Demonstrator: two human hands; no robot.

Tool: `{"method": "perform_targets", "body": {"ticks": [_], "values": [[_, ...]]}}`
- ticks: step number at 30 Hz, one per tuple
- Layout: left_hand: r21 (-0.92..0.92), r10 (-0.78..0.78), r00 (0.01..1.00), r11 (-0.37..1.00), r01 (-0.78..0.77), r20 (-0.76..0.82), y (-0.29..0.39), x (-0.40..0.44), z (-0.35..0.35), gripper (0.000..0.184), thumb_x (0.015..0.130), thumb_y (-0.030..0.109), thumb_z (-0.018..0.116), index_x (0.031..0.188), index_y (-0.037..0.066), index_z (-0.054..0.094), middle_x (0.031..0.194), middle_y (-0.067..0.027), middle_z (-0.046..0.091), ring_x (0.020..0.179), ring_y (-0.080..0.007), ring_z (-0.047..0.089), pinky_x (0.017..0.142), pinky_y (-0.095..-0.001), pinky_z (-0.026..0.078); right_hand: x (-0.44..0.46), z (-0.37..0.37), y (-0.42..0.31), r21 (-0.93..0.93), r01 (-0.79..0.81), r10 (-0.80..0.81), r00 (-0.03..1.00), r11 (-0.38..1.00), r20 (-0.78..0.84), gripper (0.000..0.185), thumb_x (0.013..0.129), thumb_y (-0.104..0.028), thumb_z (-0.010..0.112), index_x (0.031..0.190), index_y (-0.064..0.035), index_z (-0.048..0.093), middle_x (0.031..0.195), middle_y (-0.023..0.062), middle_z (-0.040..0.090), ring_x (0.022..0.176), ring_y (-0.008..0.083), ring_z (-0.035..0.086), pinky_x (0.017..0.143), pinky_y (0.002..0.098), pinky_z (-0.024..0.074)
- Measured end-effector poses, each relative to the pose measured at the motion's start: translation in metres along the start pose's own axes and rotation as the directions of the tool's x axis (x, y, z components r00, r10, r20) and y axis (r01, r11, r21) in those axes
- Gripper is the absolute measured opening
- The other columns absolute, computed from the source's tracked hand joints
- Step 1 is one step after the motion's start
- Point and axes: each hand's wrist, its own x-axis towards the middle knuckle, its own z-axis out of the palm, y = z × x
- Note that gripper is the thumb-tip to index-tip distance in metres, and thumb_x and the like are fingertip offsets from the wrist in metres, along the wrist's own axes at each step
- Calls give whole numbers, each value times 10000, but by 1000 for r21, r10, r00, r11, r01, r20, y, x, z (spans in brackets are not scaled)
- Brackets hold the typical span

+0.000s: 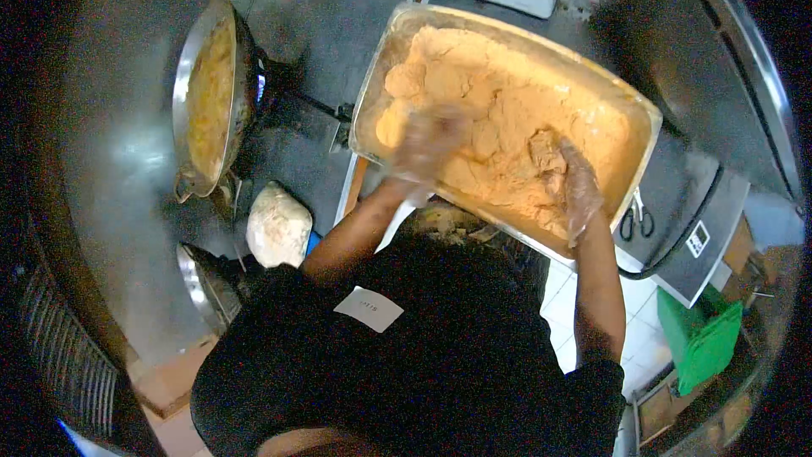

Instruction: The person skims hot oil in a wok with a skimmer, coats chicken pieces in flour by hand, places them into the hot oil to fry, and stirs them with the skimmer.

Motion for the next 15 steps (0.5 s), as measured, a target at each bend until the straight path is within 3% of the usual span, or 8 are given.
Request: {"method": "perform_targets", "body": {"ticks": [2, 3, 5, 7, 8, 11, 13, 15], "values": [[-252, -157, 888, 967, 48, -432, 2, -15, -30, 177, 859, 165, 661, 984, 47, 620, 925, -72, 630, 789, -175, 609, 677, -303, 523, 6, -10, -1, -62, 63, -65, 997, 996, -33, 373, 894, -312, 617, 1211, -127, 556, 1003, 18, 640, 820, 126, 601, 640, 258, 507], [-335, -341, 739, 928, 165, -581, 16, -18, -44, 123, 882, 161, 633, 946, 57, 621, 886, -61, 631, 735, -164, 611, 626, -293, 519, 7, -13, -3, -106, 101, -103, 995, 989, -14, 347, 886, -291, 632, 1187, -133, 559, 957, 5, 639, 790, 113, 591, 610, 243, 491], [-450, -472, 539, 874, 183, -697, -32, -41, -77, 141, 915, 199, 585, 937, 65, 623, 809, -45, 625, 687, -148, 609, 568, -273, 503, 12, -21, -14, -255, 123, -123, 992, 959, 18, 290, 872, -237, 658, 1130, -148, 562, 856, -15, 621, 679, 94, 546, 525, 229, 443], [-550, -722, 334, 683, 480, -605, -97, -56, -108, 216, 923, 259, 565, 959, 57, 631, 806, -61, 635, 680, -161, 612, 543, -282, 496, 15, -24, -18, -438, 75, -72, 997, 896, 24, 240, 857, -172, 679, 1066, -169, 561, 745, -28, 590, 519, 81, 475, 416, 233, 379], [-588, -811, 199, 546, 597, -550, -127, -61, -120, 253, 927, 290, 555, 971, 53, 635, 805, -68, 640, 677, -168, 613, 530, -287, 492, 17, -23, -15, -435, 81, -79, 997, 897, 23, 221, 853, -177, 684, 1038, -178, 562, 720, -35, 572, 498, 74, 459, 399, 233, 355], [-626, -736, 463, 671, 398, -494, -186, -69, -118, 375, 911, 399, 551, 992, 47, 649, 819, -94, 661, 664, -199, 616, 510, -329, 485, 27, -26, 3, -428, 152, -148, 988, 891, 42, 183, 840, -188, 699, 964, -196, 565, 662, -52, 529, 453, 58, 425, 368, 229, 305], [-464, -687, 515, 727, 507, -513, -205, -55, -123, 428, 910, 442, 537, 1012, 43, 652, 876, -102, 673, 716, -219, 638, 556, -347, 499, 43, -37, 17, -423, 269, -256, 963, 865, 88, 176, 829, -190, 711, 931, -197, 568, 645, -59, 517, 450, 51, 421, 375, 220, 305], [-655, -844, 223, 523, 546, -487, -174, -34, -122, 530, 908, 506, 515, 1019, 6, 653, 951, -103, 686, 823, -228, 664, 648, -367, 525, 37, -33, 21, -421, 189, -195, 980, 887, 28, 180, 821, -186, 719, 914, -200, 565, 628, -65, 506, 447, 47, 418, 380, 211, 298]]}}
